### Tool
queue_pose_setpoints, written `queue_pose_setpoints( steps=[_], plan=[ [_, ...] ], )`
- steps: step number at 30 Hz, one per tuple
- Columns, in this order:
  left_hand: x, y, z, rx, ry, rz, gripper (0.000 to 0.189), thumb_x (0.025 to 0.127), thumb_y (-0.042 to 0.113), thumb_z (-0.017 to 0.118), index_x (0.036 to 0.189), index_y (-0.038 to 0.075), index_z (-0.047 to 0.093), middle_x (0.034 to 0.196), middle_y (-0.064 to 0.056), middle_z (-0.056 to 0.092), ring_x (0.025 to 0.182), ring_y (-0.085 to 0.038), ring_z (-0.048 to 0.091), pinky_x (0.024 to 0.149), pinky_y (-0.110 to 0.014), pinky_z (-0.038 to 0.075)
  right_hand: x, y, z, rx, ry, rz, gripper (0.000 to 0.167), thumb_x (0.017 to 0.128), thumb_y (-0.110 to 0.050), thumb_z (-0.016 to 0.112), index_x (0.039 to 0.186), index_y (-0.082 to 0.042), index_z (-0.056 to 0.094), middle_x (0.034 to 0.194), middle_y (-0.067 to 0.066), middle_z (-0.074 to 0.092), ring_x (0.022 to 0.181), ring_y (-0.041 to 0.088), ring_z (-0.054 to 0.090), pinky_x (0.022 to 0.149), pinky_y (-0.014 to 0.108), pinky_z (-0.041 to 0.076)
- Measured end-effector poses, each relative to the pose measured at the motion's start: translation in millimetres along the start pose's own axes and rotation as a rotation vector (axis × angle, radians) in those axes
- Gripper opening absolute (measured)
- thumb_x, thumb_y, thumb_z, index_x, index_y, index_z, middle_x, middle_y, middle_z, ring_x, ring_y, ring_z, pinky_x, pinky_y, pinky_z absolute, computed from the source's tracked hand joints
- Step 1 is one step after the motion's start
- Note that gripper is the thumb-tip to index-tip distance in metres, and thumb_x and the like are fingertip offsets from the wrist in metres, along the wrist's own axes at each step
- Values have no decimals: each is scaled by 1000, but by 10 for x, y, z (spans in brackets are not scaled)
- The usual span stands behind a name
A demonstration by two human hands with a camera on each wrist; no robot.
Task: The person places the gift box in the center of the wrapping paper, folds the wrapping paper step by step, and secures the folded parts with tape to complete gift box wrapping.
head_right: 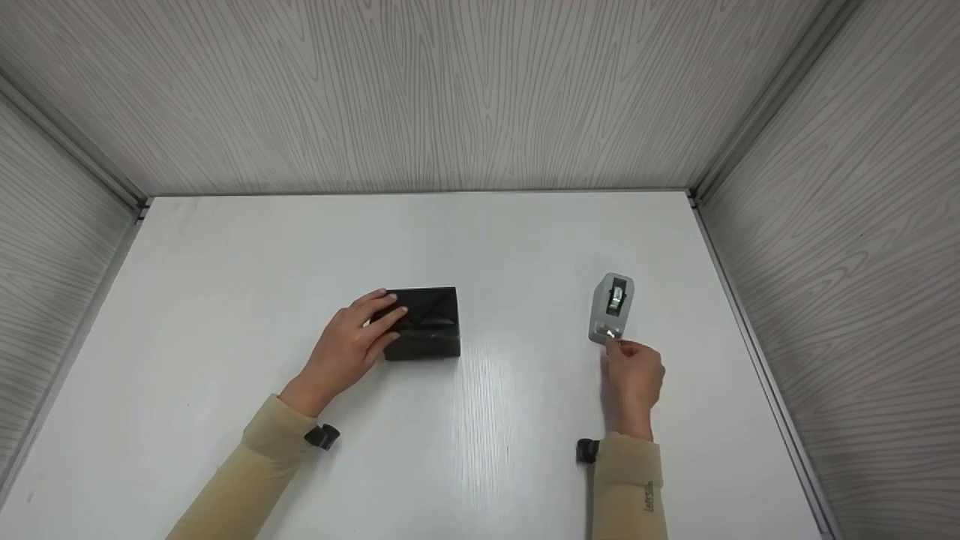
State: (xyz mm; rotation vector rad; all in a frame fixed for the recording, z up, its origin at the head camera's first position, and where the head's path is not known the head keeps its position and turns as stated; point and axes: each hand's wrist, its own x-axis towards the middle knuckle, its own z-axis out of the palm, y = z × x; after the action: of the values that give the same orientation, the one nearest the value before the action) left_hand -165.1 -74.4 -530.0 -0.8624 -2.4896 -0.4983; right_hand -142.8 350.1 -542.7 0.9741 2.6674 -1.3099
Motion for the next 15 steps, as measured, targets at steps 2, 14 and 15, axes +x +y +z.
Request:
queue_pose_setpoints(
  steps=[2, 14, 15],
  plan=[
    [-2, -1, 4, 5, -1, -1, 35, 95, 25, 67, 129, 15, 67, 135, -8, 57, 133, -25, 45, 85, -45, 49, 13, -4, 5, -37, 13, -12, 40, 96, -34, 57, 107, 1, 72, 109, 16, 67, 89, 23, 52, 68, 33, 41],
    [0, -2, 16, 3, 17, 7, 35, 95, 25, 66, 128, 15, 67, 134, -8, 57, 133, -25, 45, 83, -45, 49, 69, -21, 39, -172, 73, -63, 35, 96, -25, 53, 111, 2, 68, 106, 19, 66, 82, 26, 58, 61, 35, 43],
    [1, -2, 16, 1, 18, 6, 35, 95, 25, 66, 128, 15, 67, 134, -8, 57, 132, -25, 45, 83, -45, 49, 72, -22, 39, -175, 72, -65, 34, 96, -25, 53, 111, 2, 68, 107, 19, 66, 83, 27, 58, 62, 35, 43]
  ],
)
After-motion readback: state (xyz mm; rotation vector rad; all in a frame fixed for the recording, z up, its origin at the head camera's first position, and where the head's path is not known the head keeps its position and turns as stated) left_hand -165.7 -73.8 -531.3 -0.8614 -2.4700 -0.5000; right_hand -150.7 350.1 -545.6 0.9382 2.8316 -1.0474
